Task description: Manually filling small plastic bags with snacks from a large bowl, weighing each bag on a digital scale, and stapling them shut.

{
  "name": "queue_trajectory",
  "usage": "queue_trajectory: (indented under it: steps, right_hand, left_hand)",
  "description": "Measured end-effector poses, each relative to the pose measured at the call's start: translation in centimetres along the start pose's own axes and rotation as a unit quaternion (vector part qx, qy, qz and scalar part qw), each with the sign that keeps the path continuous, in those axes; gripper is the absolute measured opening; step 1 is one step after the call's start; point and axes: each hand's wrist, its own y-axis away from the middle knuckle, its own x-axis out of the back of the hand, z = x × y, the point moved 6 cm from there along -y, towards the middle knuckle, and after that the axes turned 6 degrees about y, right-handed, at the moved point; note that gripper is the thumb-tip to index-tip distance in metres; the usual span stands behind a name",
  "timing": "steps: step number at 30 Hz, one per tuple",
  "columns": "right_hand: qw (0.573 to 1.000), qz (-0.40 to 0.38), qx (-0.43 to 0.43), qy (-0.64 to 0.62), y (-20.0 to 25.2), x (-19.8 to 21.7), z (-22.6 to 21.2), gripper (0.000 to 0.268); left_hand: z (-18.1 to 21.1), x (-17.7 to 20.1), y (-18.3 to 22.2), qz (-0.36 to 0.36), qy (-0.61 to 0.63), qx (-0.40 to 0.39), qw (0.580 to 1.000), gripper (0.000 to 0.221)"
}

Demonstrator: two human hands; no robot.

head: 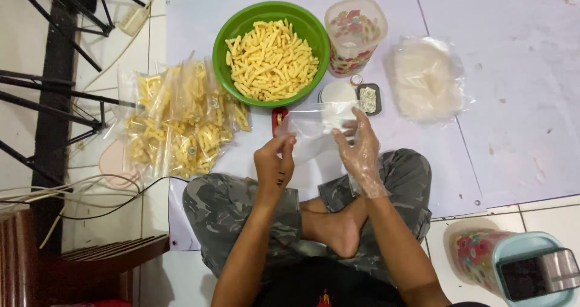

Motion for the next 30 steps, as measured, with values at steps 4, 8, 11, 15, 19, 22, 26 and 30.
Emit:
queue_trajectory:
  steps: [4,8,11,15,19,22,26,30]
  right_hand:
    - [0.991,-0.040,0.017,-0.130,-1.7,-2.6,4.6,0.056]
    - [0.996,-0.064,-0.052,0.014,-0.6,-1.6,0.2,0.089]
    - [0.998,-0.052,-0.015,0.038,-0.3,-1.1,-0.3,0.067]
    - [0.993,-0.091,0.078,-0.014,0.6,-3.0,-0.3,0.035]
    - [0.992,-0.089,0.082,-0.044,1.1,-2.1,-0.5,0.043]
    - [0.994,-0.083,0.048,-0.046,1.3,-1.6,1.1,0.036]
    - [0.992,-0.054,0.097,-0.054,1.4,-0.4,1.1,0.039]
    - [0.993,-0.071,0.084,-0.037,2.3,0.1,-0.2,0.037]
  left_hand:
    - [-3.1,1.1,-0.2,0.016,0.092,0.139,0.986,0.006]
    - [-3.5,1.2,-0.5,0.034,0.103,0.169,0.980,0.024]
    - [-1.9,0.1,-0.8,0.030,0.015,0.061,0.998,0.026]
    - [1.8,-2.4,-0.1,-0.011,-0.144,-0.112,0.983,0.023]
    - [1.3,-3.9,1.2,0.023,-0.261,-0.177,0.949,0.012]
    - [0.4,-3.0,0.9,-0.025,-0.288,-0.117,0.950,0.020]
    - [1.1,-1.6,0.1,-0.117,-0.176,-0.065,0.975,0.017]
    - [0.9,-0.8,0.7,-0.072,-0.131,-0.055,0.987,0.009]
